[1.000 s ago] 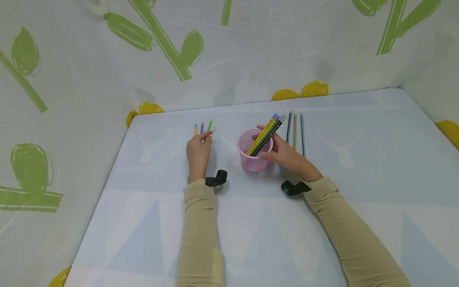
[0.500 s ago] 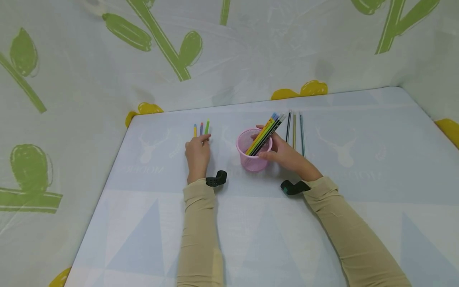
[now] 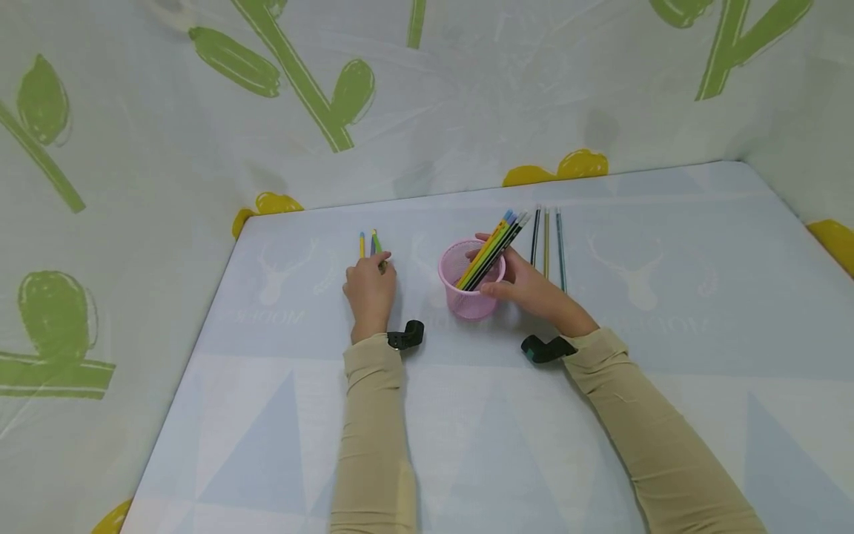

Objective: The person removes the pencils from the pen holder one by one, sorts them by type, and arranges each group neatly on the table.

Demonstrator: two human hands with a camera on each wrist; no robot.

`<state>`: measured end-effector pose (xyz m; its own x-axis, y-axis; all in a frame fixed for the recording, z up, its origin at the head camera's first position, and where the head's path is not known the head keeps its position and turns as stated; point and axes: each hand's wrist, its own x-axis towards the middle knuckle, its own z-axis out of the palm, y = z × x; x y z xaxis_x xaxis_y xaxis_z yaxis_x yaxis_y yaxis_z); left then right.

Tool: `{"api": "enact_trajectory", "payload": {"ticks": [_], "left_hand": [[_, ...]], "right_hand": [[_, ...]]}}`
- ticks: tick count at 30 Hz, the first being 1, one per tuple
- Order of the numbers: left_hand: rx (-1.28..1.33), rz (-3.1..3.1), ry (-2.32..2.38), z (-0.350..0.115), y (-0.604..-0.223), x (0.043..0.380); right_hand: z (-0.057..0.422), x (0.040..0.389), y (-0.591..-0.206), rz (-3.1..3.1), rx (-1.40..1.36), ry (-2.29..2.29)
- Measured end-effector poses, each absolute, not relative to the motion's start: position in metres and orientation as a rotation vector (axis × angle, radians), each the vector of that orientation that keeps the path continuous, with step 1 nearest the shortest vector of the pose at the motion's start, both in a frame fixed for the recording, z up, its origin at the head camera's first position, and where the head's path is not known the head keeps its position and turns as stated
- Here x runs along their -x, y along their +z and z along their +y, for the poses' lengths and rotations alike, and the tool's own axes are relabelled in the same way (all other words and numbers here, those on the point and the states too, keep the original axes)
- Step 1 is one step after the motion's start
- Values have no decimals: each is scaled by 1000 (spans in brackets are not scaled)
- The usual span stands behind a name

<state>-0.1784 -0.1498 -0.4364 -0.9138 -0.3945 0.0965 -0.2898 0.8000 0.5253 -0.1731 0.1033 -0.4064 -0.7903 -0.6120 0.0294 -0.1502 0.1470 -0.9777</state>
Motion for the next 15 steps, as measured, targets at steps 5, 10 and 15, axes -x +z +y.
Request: {"api": "enact_trajectory", "payload": {"ticks": [5, 10, 15], "left_hand": [[-515, -2812, -706, -149, -437, 178], [-523, -2822, -700, -148, -438, 178], [-535, -2823, -712, -147, -437, 176]], "right_hand": [[103, 173, -406, 2052, 742, -1691], [103, 173, -406, 2026, 756, -1709], [102, 173, -407, 2030, 765, -1706]]}}
